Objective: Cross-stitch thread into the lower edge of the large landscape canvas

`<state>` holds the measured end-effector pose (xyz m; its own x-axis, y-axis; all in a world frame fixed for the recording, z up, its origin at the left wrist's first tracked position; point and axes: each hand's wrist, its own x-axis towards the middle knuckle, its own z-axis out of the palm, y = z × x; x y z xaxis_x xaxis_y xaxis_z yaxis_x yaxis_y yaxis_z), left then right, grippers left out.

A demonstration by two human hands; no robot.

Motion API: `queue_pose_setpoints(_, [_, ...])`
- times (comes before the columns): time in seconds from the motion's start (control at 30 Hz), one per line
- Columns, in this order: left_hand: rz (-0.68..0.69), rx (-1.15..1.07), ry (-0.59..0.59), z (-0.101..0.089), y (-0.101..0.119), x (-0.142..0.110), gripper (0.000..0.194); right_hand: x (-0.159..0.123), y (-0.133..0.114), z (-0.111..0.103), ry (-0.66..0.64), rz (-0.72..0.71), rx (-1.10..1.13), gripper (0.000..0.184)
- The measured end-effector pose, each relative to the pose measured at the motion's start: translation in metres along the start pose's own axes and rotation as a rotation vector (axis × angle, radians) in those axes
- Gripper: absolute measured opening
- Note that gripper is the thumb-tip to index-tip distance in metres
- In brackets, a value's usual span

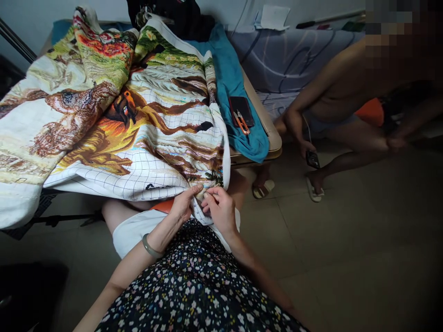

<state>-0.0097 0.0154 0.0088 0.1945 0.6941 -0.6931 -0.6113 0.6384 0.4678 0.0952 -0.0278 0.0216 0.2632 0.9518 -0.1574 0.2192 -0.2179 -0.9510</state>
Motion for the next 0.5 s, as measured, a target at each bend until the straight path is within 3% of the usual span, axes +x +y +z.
queue_pose_setpoints(0.27, [0.09, 0.008, 0.067, 0.0028, -0.0019, 0.0014, 0.037, 0.0041, 0.0004, -0.0002, -0.017, 0.1, 0.191, 0.022])
queue_pose_setpoints(0.5, [0.102, 0.005, 0.079, 0.0018, -0.0022, 0.0032, 0.028, 0.0046, 0.0011, 0.0029, 0.004, 0.084, 0.179, 0.019])
